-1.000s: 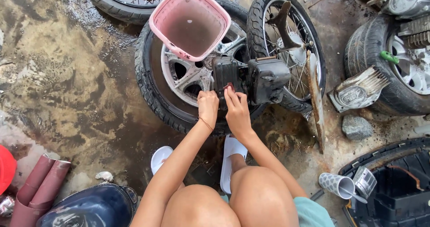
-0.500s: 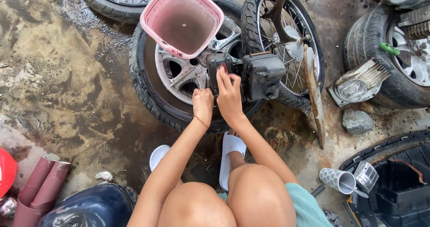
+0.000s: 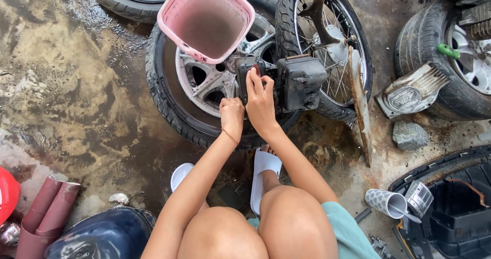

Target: The person sits on the ground and uses a sanding block to smooth the surface of a metal part attached to a motorcycle wheel. They repeatedly rub the sandpaper against the metal component, occasionally pausing to adjust the sanding block.

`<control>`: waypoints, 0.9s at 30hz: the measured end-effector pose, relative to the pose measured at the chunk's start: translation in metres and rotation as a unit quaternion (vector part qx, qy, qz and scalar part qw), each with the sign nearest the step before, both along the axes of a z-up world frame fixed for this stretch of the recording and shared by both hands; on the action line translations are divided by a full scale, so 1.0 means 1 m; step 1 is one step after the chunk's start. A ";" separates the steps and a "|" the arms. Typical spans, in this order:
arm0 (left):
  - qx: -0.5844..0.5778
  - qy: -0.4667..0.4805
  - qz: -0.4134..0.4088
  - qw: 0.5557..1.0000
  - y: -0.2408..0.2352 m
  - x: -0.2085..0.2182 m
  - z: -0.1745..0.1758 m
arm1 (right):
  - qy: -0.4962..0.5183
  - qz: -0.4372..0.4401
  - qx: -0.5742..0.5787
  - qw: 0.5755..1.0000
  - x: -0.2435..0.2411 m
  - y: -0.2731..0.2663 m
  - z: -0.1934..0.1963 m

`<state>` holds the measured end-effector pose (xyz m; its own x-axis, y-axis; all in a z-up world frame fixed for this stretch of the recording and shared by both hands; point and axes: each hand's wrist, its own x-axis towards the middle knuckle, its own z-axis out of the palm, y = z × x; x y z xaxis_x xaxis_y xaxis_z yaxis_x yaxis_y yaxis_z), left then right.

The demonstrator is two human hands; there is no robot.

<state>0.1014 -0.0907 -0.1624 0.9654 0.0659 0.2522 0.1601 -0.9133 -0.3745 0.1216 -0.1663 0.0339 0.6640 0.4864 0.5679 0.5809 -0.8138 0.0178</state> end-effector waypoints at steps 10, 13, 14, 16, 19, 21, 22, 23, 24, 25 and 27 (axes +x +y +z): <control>-0.015 0.017 -0.027 0.999 0.005 -0.011 0.025 | 0.061 0.010 -0.009 0.998 -0.050 -0.020 -0.003; 0.002 0.007 -0.017 1.000 0.006 -0.007 0.016 | -0.008 0.007 -0.030 1.000 -0.015 -0.002 0.010; 0.000 0.004 -0.014 1.000 0.006 -0.003 0.008 | -0.022 0.018 -0.005 1.000 -0.001 0.001 0.010; -0.005 0.011 -0.017 1.000 0.004 -0.015 0.003 | -0.025 0.022 0.017 0.999 0.007 0.002 0.005; 0.024 0.004 -0.026 0.999 0.009 -0.012 0.020 | -0.036 0.023 0.055 0.998 0.017 0.007 0.004; 0.010 0.000 -0.027 1.000 0.009 -0.011 0.022 | -0.013 0.013 0.048 0.999 0.006 0.006 0.005; 0.011 -0.001 -0.026 1.000 0.011 -0.011 0.027 | -0.014 0.015 0.050 0.999 -0.006 0.002 0.000; 0.002 0.002 -0.031 1.000 0.011 -0.012 0.031 | -0.005 0.013 0.037 0.999 -0.020 -0.003 -0.006; -0.007 0.005 -0.036 0.999 0.011 -0.013 0.035 | 0.005 0.011 0.023 1.000 -0.034 -0.009 -0.012; -0.008 0.007 -0.037 0.999 0.012 -0.015 0.040 | 0.008 0.009 0.022 1.000 -0.046 -0.017 -0.005; -0.008 0.023 -0.052 0.998 0.014 -0.017 0.049 | 0.017 0.044 -0.039 0.998 -0.070 -0.034 0.008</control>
